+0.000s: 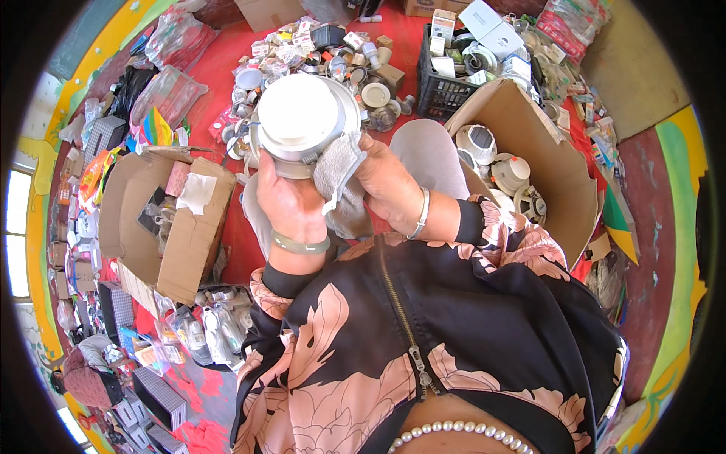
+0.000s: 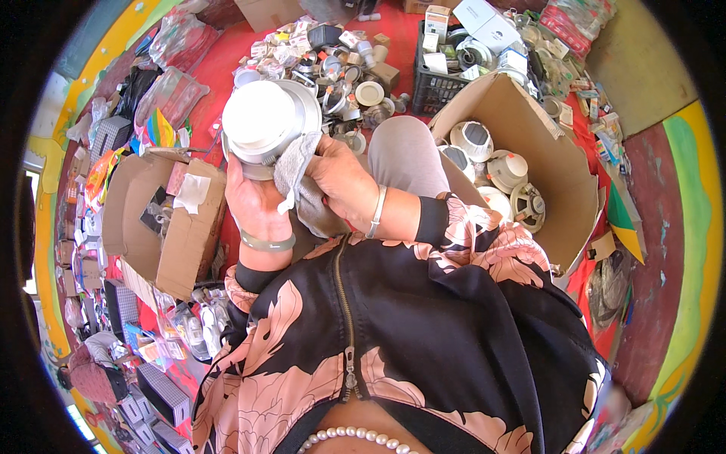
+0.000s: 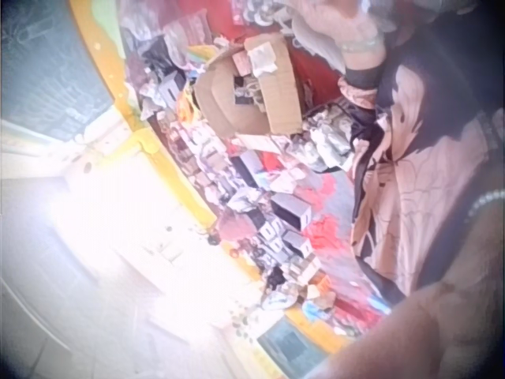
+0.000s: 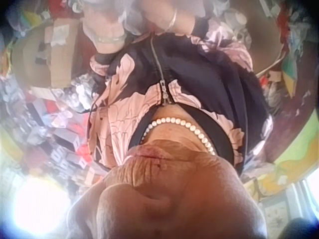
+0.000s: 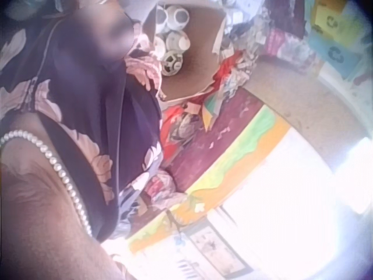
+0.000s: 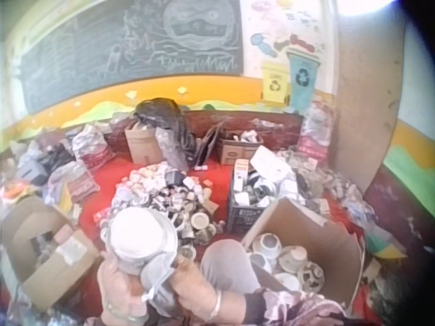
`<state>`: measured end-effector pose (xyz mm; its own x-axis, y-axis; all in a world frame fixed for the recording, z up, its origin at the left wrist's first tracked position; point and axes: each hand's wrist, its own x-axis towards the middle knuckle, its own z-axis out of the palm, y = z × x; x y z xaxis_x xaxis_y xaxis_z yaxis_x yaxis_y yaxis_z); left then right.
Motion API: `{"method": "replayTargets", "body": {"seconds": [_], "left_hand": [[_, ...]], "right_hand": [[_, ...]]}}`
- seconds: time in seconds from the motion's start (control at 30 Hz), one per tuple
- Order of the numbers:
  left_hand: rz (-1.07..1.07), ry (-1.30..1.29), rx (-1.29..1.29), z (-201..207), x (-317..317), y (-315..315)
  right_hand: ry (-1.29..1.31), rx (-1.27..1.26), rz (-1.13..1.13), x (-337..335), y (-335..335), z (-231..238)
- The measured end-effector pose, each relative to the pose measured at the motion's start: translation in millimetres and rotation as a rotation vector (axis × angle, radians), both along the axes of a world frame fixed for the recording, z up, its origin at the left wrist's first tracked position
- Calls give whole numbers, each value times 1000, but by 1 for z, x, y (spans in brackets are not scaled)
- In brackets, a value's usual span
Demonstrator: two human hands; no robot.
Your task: The person cleans several small circular electronic components using a cloth. The person picks up each component, wipes it thoroughly with the cloth, and then places it into a cardboard box.
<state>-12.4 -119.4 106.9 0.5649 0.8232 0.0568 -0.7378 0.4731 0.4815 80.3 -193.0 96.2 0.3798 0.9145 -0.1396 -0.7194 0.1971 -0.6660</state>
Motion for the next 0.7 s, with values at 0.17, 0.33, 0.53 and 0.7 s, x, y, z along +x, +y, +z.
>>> {"method": "replayTargets", "body": {"seconds": [0.17, 0.33, 0.53, 0.7], "left_hand": [[51, -30, -23, 4, -4, 4], [-35, -130, 74, -6, -22, 6], [-179, -134, 103, -11, -40, 5], [-174, 48, 152, -15, -51, -3]], "right_hand": [[-107, 78, -1, 4, -5, 6], [-211, 174, -50, 26, -6, -5], [-287, 238, -47, 43, -14, 6], [-466, 200, 61, 66, -19, 13]]}}
